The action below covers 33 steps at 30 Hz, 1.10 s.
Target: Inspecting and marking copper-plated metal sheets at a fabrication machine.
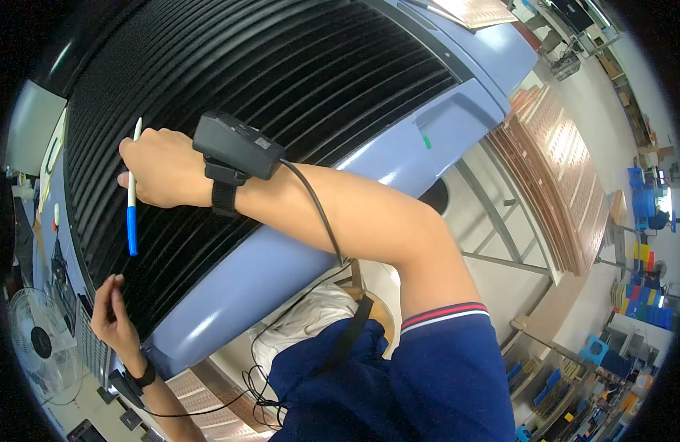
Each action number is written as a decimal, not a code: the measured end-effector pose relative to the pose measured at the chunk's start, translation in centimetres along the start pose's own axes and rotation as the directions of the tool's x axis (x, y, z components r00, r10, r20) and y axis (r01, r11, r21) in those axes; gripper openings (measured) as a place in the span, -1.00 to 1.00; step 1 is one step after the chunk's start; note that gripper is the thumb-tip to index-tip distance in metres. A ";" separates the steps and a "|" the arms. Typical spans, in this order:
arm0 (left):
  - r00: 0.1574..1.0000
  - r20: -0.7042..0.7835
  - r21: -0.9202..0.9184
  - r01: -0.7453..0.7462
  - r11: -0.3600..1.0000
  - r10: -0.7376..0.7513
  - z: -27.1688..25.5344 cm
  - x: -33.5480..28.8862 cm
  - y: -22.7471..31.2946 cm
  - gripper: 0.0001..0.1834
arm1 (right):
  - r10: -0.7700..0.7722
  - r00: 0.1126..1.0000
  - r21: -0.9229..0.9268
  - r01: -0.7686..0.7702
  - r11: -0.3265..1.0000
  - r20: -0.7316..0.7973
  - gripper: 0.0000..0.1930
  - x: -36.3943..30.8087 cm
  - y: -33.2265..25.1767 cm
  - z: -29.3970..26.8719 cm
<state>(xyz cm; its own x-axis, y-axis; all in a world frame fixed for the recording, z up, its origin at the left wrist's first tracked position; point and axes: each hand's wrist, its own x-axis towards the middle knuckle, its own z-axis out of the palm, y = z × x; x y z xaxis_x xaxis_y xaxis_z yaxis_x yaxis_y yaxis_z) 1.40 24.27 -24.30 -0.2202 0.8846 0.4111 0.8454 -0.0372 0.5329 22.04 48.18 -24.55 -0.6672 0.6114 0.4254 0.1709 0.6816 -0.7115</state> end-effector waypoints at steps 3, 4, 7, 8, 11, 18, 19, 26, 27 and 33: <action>0.999 0.037 -0.029 0.002 1.000 -0.001 -0.4 -0.5 0.7 -0.80 | -0.060 0.997 0.021 0.061 0.998 -0.052 -0.66 0.5 -0.1 0.7; 0.999 0.030 -0.018 0.023 1.000 -0.022 -0.8 -0.7 1.2 -0.80 | -0.050 0.997 0.019 0.051 0.999 -0.050 -0.66 0.6 -0.1 0.9; 0.998 0.049 -0.006 -0.032 0.999 0.032 -1.9 -1.8 3.6 -0.79 | -0.071 0.996 0.038 0.074 0.997 -0.058 -0.66 0.7 0.1 0.9; 0.994 0.090 -0.051 -0.063 0.997 0.067 -1.4 -2.7 4.5 -0.80 | -0.036 0.999 0.032 0.037 0.999 -0.041 -0.66 0.4 0.4 0.6; 0.947 0.303 -0.125 -0.071 0.990 0.107 0.3 -7.1 7.8 -0.80 | -0.056 0.996 0.041 0.059 0.997 -0.073 -0.66 0.1 0.1 -0.1; 0.866 0.498 -0.271 0.107 0.957 0.044 3.6 -19.5 11.5 -0.77 | -0.100 0.995 -0.035 0.100 0.994 0.005 -0.64 0.5 -1.4 0.1; 0.868 0.496 -0.263 0.143 0.954 0.006 3.5 -20.8 11.4 -0.77 | -0.032 0.998 0.034 0.030 0.999 0.050 -0.64 0.5 -2.4 -0.5; 0.760 0.638 -0.167 0.298 0.940 -0.127 2.5 -22.7 12.4 -0.74 | -0.077 0.995 0.006 0.077 0.997 0.071 -0.66 0.2 -2.8 0.3; 0.760 0.634 -0.162 0.311 0.937 -0.143 2.3 -23.2 12.5 -0.74 | -0.027 0.997 -0.037 0.029 0.999 0.072 -0.67 0.4 -2.6 0.2; 0.784 0.616 -0.367 0.200 0.909 0.076 -0.6 -25.7 13.6 -0.78 | -0.157 0.986 -0.065 0.160 0.985 0.047 -0.69 -0.3 -3.2 1.3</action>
<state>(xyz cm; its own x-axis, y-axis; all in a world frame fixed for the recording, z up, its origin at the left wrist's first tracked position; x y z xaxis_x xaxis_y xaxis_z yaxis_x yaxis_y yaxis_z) 18.29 0.80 -27.19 0.1911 0.9772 -0.0924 0.5459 -0.0276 0.8374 20.73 45.31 -23.10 -0.7192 0.4772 0.5050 0.1088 0.7952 -0.5965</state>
